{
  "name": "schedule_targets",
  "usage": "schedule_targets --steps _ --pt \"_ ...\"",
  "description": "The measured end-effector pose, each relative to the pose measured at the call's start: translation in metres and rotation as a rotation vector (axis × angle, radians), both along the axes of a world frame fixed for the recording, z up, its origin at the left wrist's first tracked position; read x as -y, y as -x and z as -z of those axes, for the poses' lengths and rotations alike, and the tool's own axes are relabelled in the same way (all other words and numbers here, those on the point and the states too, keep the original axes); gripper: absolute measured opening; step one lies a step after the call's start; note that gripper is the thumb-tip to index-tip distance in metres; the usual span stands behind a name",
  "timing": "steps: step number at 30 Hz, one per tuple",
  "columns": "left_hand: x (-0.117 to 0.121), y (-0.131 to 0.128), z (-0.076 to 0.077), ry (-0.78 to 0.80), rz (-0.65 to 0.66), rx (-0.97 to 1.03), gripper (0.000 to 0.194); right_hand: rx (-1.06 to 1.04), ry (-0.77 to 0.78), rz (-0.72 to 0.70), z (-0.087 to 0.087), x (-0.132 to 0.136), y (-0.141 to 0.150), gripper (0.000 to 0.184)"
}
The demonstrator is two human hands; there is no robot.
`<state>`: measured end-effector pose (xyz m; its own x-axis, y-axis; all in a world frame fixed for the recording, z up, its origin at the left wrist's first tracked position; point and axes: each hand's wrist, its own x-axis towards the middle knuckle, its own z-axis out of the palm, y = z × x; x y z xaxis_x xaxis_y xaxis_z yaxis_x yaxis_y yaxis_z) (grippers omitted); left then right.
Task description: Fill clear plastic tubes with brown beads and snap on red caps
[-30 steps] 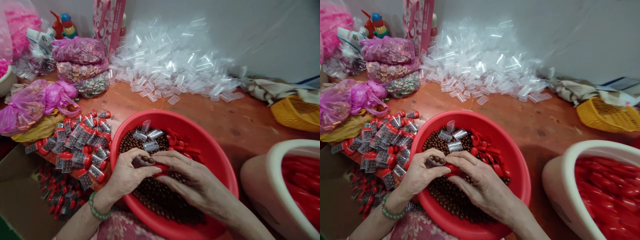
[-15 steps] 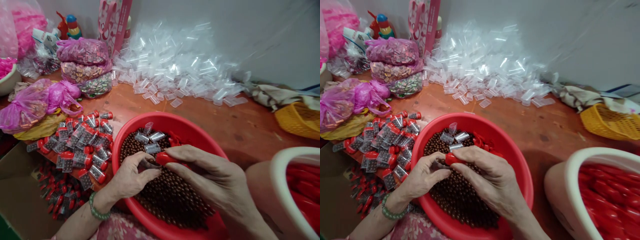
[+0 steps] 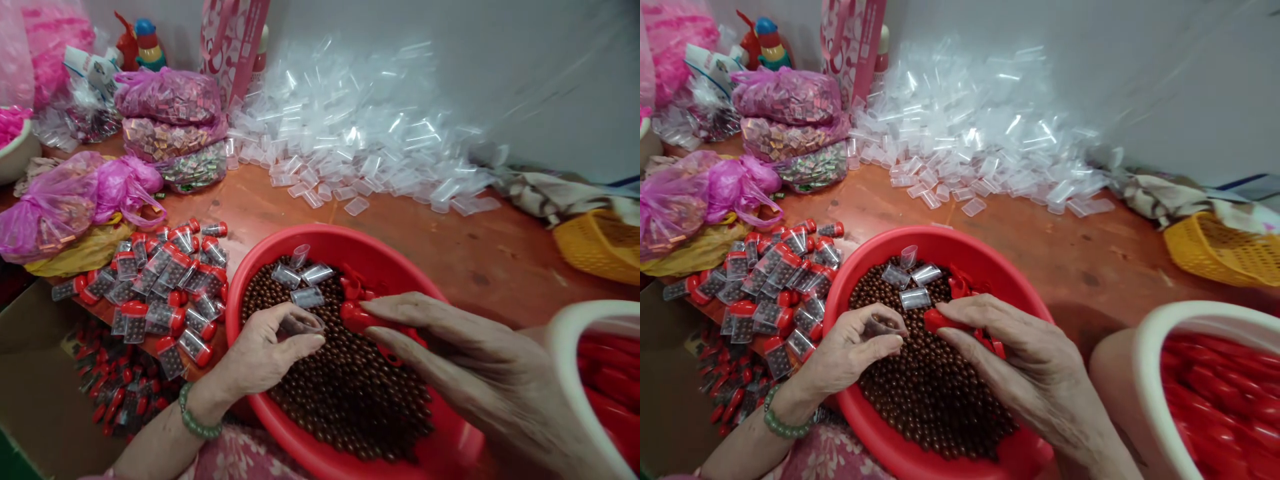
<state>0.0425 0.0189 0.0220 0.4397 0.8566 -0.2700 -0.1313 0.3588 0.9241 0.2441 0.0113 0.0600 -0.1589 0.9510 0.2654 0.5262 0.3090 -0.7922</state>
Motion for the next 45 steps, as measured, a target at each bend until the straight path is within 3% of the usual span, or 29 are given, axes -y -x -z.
schedule_targets --steps 3,6,9,15,20,23,25,29,34,38,45 --pt "0.0 -0.001 0.004 0.03 0.012 0.035 0.016 -0.138 -0.01 0.049 0.002 -0.001 0.015 0.015" --pt "0.001 -0.002 0.006 0.047 0.019 0.149 0.017 -0.219 -0.006 0.009 0.005 -0.002 0.035 0.019" --pt "0.001 -0.002 0.004 0.031 0.045 0.262 0.018 -0.206 -0.013 -0.053 0.01 -0.002 0.047 0.021" --pt "0.001 -0.002 -0.001 0.051 0.079 0.237 0.023 -0.161 -0.016 -0.044 0.02 -0.001 0.046 0.015" --pt "0.001 -0.001 0.003 0.07 0.07 0.297 0.029 0.02 -0.171 -0.103 0.029 0.003 0.045 0.025" --pt "0.001 -0.001 0.005 0.165 0.045 0.297 0.037 0.233 -0.305 -0.151 0.037 0.004 0.045 0.06" --pt "0.001 -0.001 0.005 0.253 0.04 0.321 0.043 0.362 -0.361 -0.159 0.041 0.003 0.045 0.069" --pt "0.0 -0.002 0.003 0.307 0.017 0.361 0.049 0.513 -0.498 -0.129 0.044 0.0 0.049 0.059" --pt "-0.001 -0.003 0.006 0.272 0.019 0.361 0.046 0.511 -0.603 -0.059 0.046 0.001 0.054 0.061" --pt "0.0 -0.002 0.008 0.27 0.024 0.351 0.047 0.541 -0.618 -0.069 0.044 0.002 0.055 0.06" --pt "-0.001 -0.003 0.009 0.416 0.047 0.43 0.06 0.632 -0.509 -0.097 0.041 0.003 0.054 0.059"
